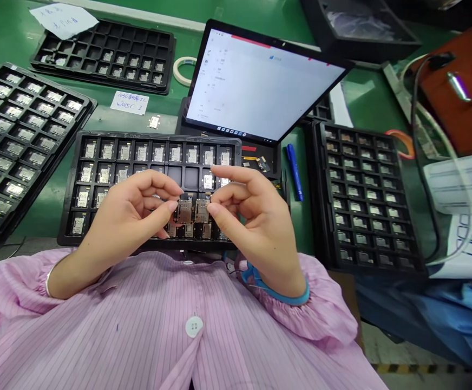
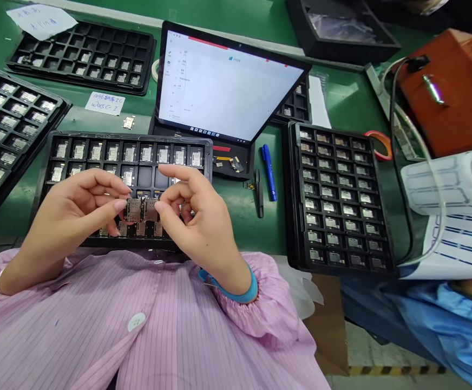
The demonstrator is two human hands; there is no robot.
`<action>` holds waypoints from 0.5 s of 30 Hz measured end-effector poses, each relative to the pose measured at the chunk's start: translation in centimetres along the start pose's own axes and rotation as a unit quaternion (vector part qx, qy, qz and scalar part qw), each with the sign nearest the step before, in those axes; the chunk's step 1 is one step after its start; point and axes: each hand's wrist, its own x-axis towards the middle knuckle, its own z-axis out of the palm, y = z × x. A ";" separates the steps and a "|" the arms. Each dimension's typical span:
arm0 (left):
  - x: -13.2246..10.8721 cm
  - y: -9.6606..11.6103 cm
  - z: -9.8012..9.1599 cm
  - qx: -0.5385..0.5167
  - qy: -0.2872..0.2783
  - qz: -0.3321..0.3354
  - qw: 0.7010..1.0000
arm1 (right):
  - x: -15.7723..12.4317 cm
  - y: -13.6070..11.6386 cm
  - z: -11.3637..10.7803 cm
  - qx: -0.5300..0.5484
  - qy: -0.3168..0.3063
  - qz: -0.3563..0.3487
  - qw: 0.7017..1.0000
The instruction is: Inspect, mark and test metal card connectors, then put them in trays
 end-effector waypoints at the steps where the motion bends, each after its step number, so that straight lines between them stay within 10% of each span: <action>1: 0.0 -0.1 0.0 0.002 0.000 0.000 1.000 | 0.0 0.0 0.0 0.001 0.000 0.001 1.000; 8: 0.5 0.1 -0.3 0.045 0.022 -0.004 0.999 | 0.3 0.6 -0.3 -0.017 0.007 0.003 1.000; 15: 6.1 -1.9 -1.4 0.290 0.088 -0.004 0.953 | 5.3 4.5 0.7 -0.210 0.007 0.045 0.977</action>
